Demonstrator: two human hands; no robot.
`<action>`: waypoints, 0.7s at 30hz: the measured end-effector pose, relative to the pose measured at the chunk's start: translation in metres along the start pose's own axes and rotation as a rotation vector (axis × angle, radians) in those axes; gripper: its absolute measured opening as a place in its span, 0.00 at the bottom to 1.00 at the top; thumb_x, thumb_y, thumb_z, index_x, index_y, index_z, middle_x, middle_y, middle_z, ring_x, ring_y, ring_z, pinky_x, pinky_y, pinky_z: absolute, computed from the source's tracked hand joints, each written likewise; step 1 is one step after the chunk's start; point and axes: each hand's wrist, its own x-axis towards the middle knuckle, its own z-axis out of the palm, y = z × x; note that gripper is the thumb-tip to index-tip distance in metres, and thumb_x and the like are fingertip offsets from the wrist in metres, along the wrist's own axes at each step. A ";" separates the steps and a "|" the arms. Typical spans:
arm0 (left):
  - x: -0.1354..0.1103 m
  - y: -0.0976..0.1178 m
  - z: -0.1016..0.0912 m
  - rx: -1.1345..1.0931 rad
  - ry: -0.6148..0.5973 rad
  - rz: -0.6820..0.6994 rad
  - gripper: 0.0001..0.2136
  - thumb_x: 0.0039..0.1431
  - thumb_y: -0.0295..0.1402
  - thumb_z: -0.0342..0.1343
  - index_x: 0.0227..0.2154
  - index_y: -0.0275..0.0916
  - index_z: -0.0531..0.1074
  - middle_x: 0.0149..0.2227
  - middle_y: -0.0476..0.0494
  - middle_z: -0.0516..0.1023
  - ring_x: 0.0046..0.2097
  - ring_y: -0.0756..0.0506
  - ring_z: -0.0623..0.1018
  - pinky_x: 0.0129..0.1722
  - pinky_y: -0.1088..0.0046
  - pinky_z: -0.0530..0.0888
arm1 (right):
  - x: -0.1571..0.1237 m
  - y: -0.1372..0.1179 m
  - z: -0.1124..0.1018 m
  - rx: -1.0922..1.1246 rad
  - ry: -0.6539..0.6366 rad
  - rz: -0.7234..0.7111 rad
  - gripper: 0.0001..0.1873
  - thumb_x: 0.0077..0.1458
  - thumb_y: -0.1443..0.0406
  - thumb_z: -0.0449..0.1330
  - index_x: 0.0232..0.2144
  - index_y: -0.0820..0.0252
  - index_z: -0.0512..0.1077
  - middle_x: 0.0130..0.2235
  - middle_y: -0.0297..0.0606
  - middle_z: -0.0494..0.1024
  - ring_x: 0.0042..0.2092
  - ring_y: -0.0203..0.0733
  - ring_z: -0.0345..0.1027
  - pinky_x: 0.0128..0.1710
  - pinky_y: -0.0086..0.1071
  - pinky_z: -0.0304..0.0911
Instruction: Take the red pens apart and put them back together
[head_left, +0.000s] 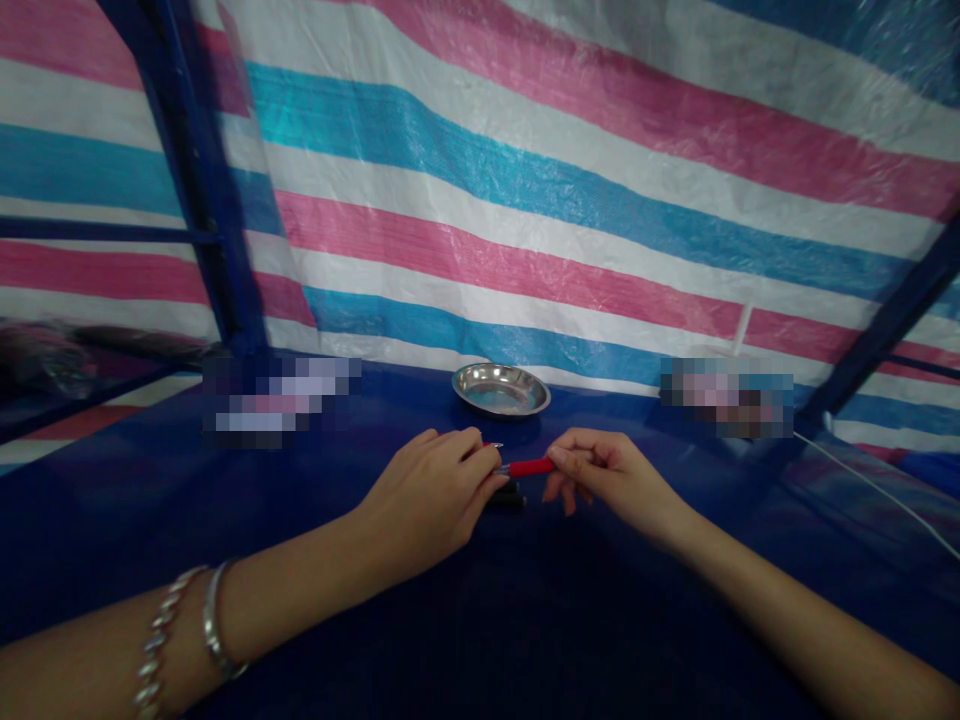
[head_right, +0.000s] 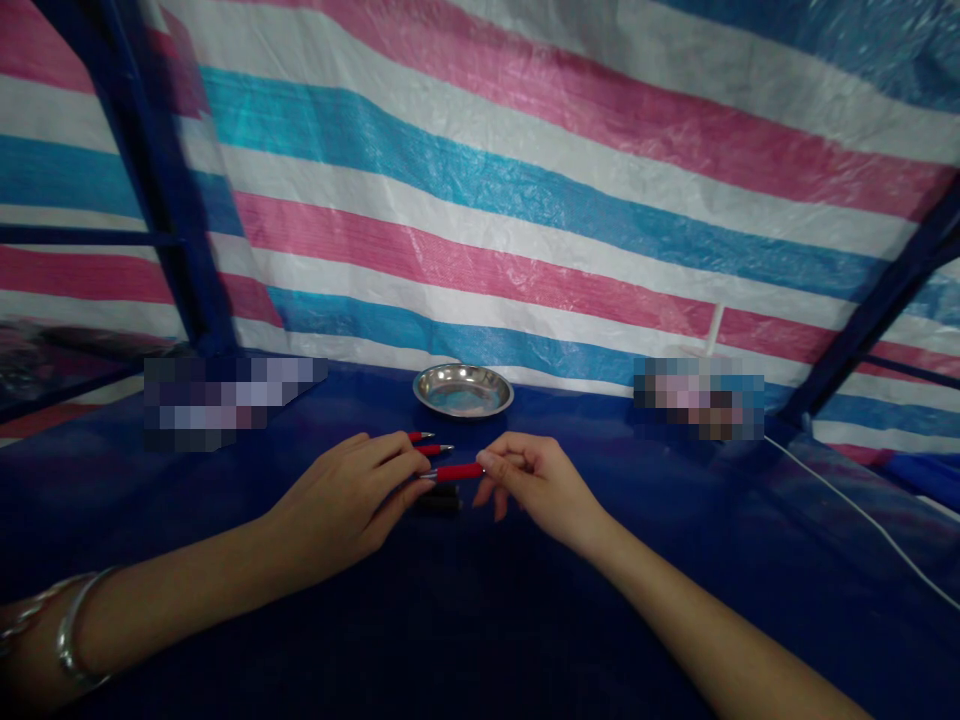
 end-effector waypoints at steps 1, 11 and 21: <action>0.000 0.000 0.000 0.000 -0.002 -0.001 0.10 0.58 0.32 0.41 0.31 0.37 0.66 0.31 0.45 0.69 0.33 0.47 0.70 0.33 0.69 0.64 | 0.000 -0.001 0.001 0.021 0.014 0.013 0.13 0.52 0.58 0.51 0.26 0.63 0.62 0.23 0.34 0.73 0.19 0.28 0.60 0.17 0.24 0.50; 0.000 0.000 0.002 -0.019 0.002 0.006 0.12 0.59 0.32 0.38 0.32 0.37 0.67 0.32 0.44 0.70 0.34 0.47 0.71 0.33 0.69 0.64 | 0.000 -0.001 0.000 0.173 0.084 -0.013 0.13 0.42 0.61 0.60 0.25 0.61 0.60 0.21 0.28 0.67 0.21 0.27 0.58 0.19 0.23 0.51; 0.000 0.000 0.001 -0.038 -0.006 -0.013 0.12 0.59 0.32 0.37 0.33 0.37 0.66 0.33 0.45 0.70 0.35 0.45 0.71 0.34 0.66 0.64 | 0.001 0.002 -0.001 0.167 0.056 -0.020 0.09 0.48 0.62 0.57 0.28 0.61 0.61 0.22 0.30 0.70 0.21 0.28 0.58 0.21 0.24 0.52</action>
